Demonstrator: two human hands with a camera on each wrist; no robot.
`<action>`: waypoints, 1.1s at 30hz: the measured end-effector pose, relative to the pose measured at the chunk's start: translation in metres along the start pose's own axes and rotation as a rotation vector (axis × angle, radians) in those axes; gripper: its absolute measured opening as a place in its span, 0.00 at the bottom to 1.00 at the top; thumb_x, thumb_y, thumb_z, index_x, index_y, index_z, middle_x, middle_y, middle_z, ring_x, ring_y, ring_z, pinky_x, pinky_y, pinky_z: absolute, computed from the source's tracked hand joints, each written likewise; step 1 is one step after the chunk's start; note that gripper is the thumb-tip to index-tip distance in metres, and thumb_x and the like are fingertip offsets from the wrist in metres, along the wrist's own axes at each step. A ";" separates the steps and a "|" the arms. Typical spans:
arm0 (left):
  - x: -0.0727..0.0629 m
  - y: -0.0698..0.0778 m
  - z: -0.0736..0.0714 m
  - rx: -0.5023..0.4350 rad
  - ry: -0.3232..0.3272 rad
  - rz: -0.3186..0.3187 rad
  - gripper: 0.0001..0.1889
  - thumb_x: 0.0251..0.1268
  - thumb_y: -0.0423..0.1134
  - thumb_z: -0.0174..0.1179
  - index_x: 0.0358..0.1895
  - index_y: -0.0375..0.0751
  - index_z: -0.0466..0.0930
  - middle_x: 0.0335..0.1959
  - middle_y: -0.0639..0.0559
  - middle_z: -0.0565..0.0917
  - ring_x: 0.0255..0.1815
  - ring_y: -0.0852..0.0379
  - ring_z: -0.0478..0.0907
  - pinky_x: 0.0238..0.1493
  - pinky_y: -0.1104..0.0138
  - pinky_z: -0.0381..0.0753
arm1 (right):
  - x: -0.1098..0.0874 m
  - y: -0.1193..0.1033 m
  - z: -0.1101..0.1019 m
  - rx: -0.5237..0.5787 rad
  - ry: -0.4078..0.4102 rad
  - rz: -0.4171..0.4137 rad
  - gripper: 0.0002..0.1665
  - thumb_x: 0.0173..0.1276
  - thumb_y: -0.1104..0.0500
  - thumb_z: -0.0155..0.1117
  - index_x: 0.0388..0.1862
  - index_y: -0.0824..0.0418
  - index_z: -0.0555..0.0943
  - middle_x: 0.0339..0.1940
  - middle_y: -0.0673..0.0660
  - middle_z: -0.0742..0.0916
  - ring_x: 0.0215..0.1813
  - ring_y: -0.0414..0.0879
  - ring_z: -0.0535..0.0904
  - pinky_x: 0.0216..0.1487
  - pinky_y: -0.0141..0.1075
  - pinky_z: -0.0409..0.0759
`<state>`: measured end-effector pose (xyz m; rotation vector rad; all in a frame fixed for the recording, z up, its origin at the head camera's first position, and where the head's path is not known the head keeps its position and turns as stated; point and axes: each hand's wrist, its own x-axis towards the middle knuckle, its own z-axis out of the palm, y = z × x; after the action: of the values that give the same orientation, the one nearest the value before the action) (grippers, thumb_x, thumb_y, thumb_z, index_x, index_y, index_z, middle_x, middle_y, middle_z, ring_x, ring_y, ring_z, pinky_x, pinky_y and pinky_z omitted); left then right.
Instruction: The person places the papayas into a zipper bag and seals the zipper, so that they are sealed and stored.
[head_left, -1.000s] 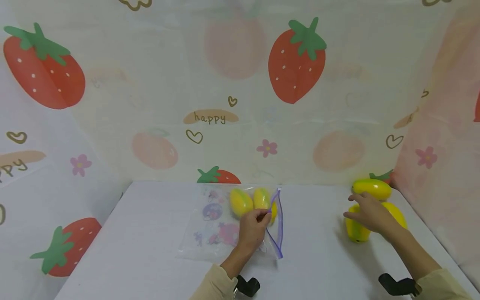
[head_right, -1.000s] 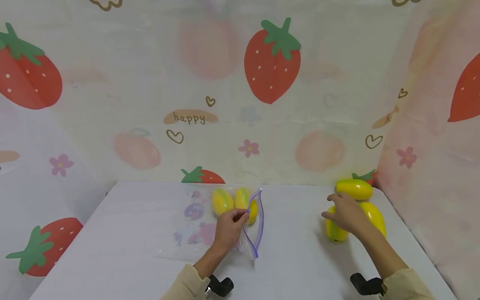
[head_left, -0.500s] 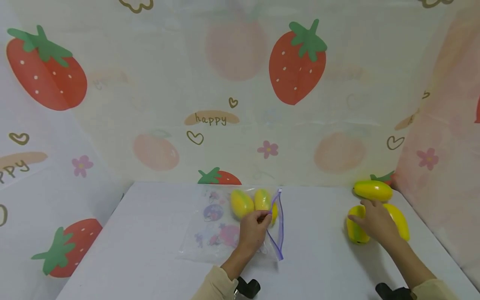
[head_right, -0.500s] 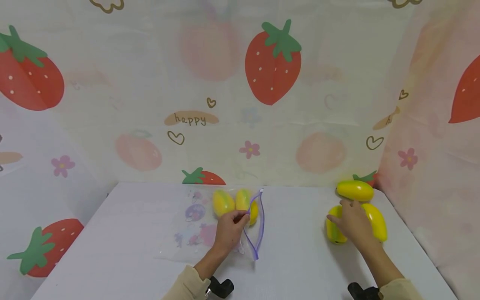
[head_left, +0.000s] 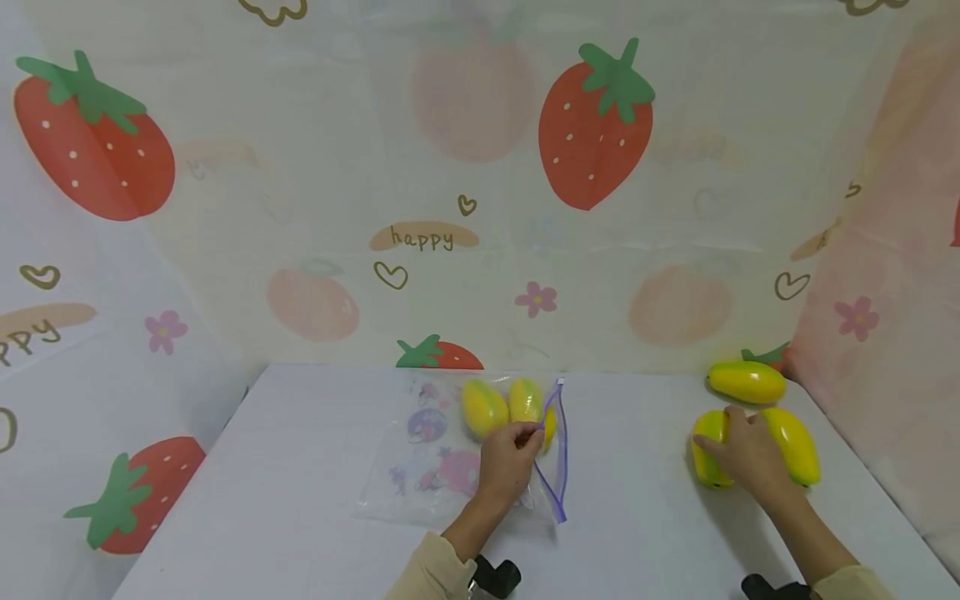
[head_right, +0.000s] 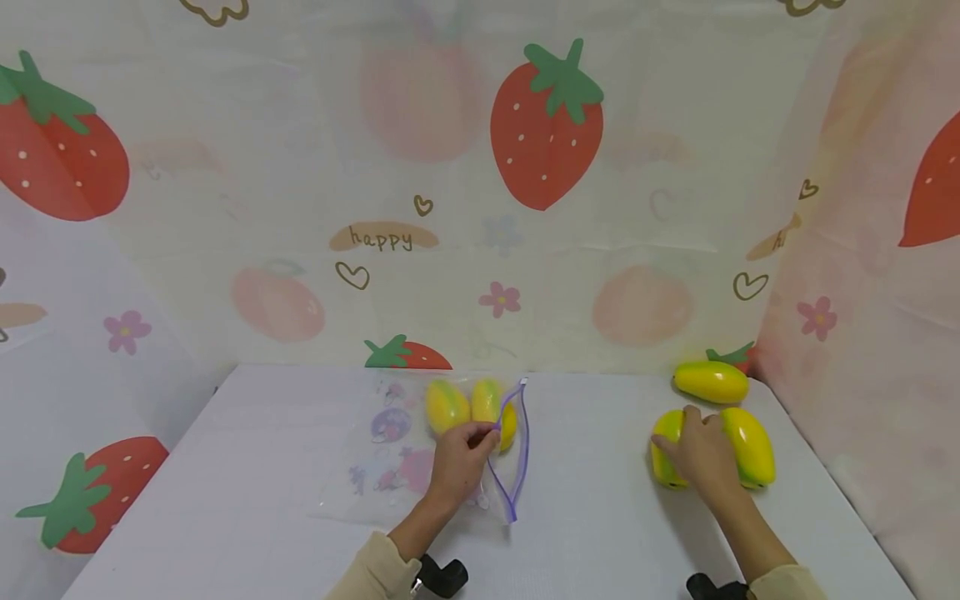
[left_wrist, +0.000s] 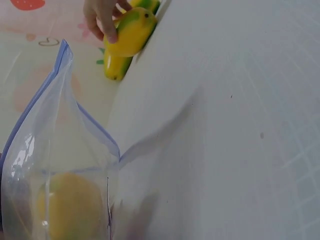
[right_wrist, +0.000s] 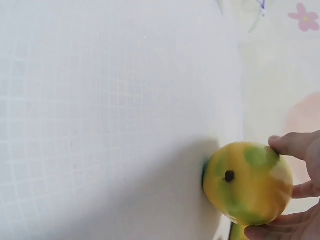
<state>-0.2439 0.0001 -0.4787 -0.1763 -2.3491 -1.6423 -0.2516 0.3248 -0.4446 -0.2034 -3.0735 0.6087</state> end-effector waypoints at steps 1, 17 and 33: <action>0.000 0.000 0.000 0.000 0.000 0.001 0.08 0.63 0.37 0.63 0.37 0.35 0.87 0.30 0.48 0.87 0.29 0.65 0.75 0.35 0.75 0.78 | 0.000 -0.001 0.000 0.007 0.000 -0.004 0.45 0.67 0.49 0.63 0.65 0.81 0.57 0.55 0.86 0.65 0.48 0.72 0.72 0.43 0.55 0.76; -0.002 0.000 0.000 0.009 0.001 -0.002 0.08 0.63 0.37 0.64 0.37 0.35 0.87 0.30 0.48 0.87 0.29 0.65 0.75 0.35 0.74 0.78 | 0.001 -0.001 0.003 0.043 -0.015 -0.019 0.46 0.64 0.50 0.66 0.67 0.79 0.58 0.56 0.85 0.67 0.48 0.70 0.71 0.46 0.56 0.76; -0.003 0.002 -0.001 0.004 -0.009 -0.011 0.09 0.65 0.38 0.62 0.39 0.35 0.87 0.31 0.48 0.87 0.30 0.65 0.75 0.36 0.75 0.78 | 0.000 -0.004 0.005 0.113 -0.010 -0.056 0.46 0.63 0.47 0.67 0.67 0.76 0.61 0.57 0.83 0.70 0.51 0.69 0.70 0.53 0.61 0.73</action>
<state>-0.2404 -0.0001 -0.4779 -0.1706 -2.3635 -1.6455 -0.2528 0.3192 -0.4472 -0.1139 -3.0312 0.7794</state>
